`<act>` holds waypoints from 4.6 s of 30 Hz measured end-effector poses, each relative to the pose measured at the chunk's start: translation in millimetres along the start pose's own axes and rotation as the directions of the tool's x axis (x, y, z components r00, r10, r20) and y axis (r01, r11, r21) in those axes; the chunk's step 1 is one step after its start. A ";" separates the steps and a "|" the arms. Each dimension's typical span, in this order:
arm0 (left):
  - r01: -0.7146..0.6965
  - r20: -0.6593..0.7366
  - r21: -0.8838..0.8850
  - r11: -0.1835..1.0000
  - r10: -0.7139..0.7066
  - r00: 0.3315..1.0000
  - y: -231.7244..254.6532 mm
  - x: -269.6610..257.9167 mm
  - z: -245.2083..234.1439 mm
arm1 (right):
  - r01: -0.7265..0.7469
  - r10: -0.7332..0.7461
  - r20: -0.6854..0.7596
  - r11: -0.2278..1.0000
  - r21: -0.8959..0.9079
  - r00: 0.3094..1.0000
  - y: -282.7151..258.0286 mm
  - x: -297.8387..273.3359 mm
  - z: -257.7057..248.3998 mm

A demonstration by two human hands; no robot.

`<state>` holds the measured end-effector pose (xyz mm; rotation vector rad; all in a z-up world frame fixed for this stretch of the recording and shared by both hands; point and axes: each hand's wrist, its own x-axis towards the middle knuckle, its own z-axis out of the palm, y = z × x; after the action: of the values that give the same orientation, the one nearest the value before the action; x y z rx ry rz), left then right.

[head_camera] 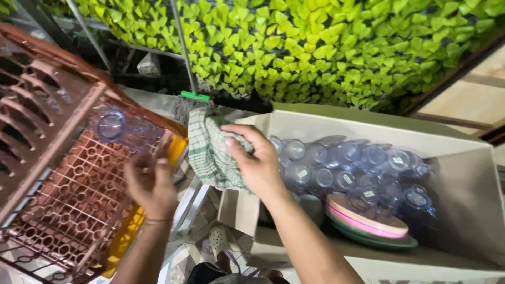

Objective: The person wipes clear plastic cups with a green and white checkered cloth. They pick up each cup from a cardboard box, wipe the exterior surfaces, and place the cleaned cups into a brown plastic dish rack.

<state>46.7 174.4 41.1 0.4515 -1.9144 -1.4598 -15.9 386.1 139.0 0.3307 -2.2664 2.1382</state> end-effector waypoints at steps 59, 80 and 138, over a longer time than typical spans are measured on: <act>-0.191 0.936 -0.311 0.931 0.335 0.110 134.6 -309.6 459.0 | -0.030 0.226 -0.867 0.971 0.238 0.443 24.4 -250.1 -457.2; 0.732 0.955 0.073 0.677 0.163 -0.247 287.5 -479.9 409.8 | -0.295 -0.294 -0.820 0.830 -0.474 0.491 -31.3 -385.4 -486.8; 0.683 0.863 -0.117 0.721 0.414 -0.289 309.2 -478.5 405.9 | -0.233 0.060 -0.981 0.972 0.016 0.184 -56.5 -354.0 -504.1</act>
<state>143.7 861.5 129.5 -1.6805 -1.8227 -3.1904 269.6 933.5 176.2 -1.0603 -1.5382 1.3660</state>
